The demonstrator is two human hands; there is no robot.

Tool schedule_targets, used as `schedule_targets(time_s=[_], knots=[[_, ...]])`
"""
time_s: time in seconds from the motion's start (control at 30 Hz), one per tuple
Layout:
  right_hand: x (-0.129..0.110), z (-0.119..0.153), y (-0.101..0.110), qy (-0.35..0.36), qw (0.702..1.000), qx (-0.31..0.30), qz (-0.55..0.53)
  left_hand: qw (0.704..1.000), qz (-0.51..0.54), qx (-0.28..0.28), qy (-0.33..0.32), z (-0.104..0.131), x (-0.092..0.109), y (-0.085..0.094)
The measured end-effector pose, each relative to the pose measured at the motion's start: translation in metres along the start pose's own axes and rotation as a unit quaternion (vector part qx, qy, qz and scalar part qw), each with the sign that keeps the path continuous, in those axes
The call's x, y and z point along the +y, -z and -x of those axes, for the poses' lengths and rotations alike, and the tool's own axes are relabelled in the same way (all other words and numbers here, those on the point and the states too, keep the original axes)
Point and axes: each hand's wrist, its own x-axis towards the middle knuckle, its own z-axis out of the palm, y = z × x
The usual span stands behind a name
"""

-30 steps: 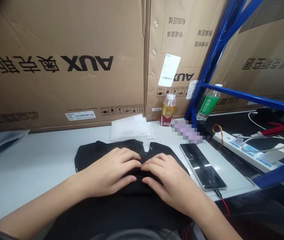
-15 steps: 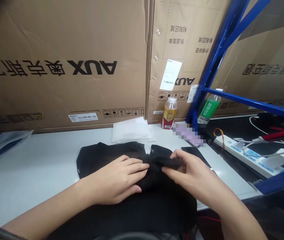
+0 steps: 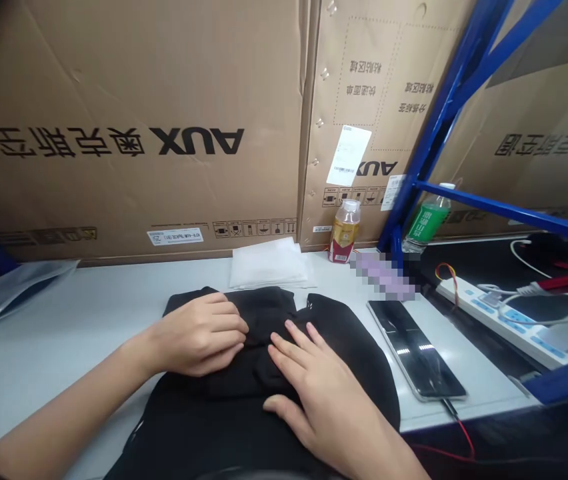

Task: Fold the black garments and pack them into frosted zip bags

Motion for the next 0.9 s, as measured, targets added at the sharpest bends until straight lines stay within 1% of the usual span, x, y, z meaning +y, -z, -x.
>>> schedule_targets(time_s=[0.03,0.07,0.13,0.2,0.23,0.27,0.33,0.4,0.5,0.57,0.63,0.7,0.73,0.77,0.8,0.87,0.9], knots=[[0.000,-0.001,0.002,-0.012,0.999,-0.019,-0.024,1.000,-0.004,0.007,-0.003,0.001,-0.002,-0.001],[0.001,-0.001,0.006,-0.033,0.998,-0.015,-0.053,1.000,-0.001,0.010,-0.011,0.002,-0.002,-0.003],[0.007,0.001,0.016,-0.102,0.990,0.041,-0.083,1.000,0.006,0.018,-0.016,0.001,-0.002,-0.005],[0.013,0.003,0.026,-0.190,0.976,0.095,-0.044,0.999,0.006,0.031,-0.007,0.001,-0.001,-0.005],[0.015,0.003,0.029,-0.228,0.969,0.098,-0.007,0.999,0.005,0.041,0.000,0.001,0.000,-0.005],[0.016,0.002,0.030,-0.254,0.963,0.086,0.031,0.999,0.006,0.053,0.009,0.002,0.000,-0.004],[0.013,-0.003,0.025,-0.276,0.955,0.050,0.098,0.997,0.009,0.076,0.023,0.004,-0.001,-0.003],[0.006,-0.011,0.015,-0.271,0.949,0.038,0.155,0.995,0.009,0.094,0.034,0.005,-0.001,-0.002],[-0.003,-0.024,0.004,-0.261,0.941,0.044,0.210,0.993,0.012,0.101,0.064,0.007,-0.001,-0.001],[-0.008,-0.032,0.006,-0.252,0.940,0.054,0.223,0.988,0.030,0.109,0.101,0.007,0.001,-0.002],[-0.014,-0.040,0.011,-0.232,0.936,0.077,0.252,0.979,0.066,0.126,0.144,0.008,0.004,-0.004],[-0.026,-0.049,0.016,-0.208,0.927,0.101,0.296,0.966,0.113,0.144,0.183,0.008,0.006,-0.007],[-0.034,-0.054,0.016,-0.187,0.928,0.100,0.306,0.958,0.136,0.151,0.201,0.007,0.007,-0.007],[-0.043,-0.059,0.015,-0.160,0.937,0.087,0.297,0.950,0.157,0.160,0.219,0.007,0.009,-0.008],[-0.051,-0.063,0.013,-0.126,0.953,0.062,0.268,0.941,0.174,0.170,0.236,0.006,0.011,-0.008],[-0.063,-0.068,0.008,-0.054,0.984,-0.001,0.172,0.924,0.189,0.199,0.266,0.004,0.014,-0.006],[-0.066,-0.068,0.005,-0.028,0.992,-0.026,0.124,0.919,0.192,0.211,0.273,0.003,0.016,-0.005]])
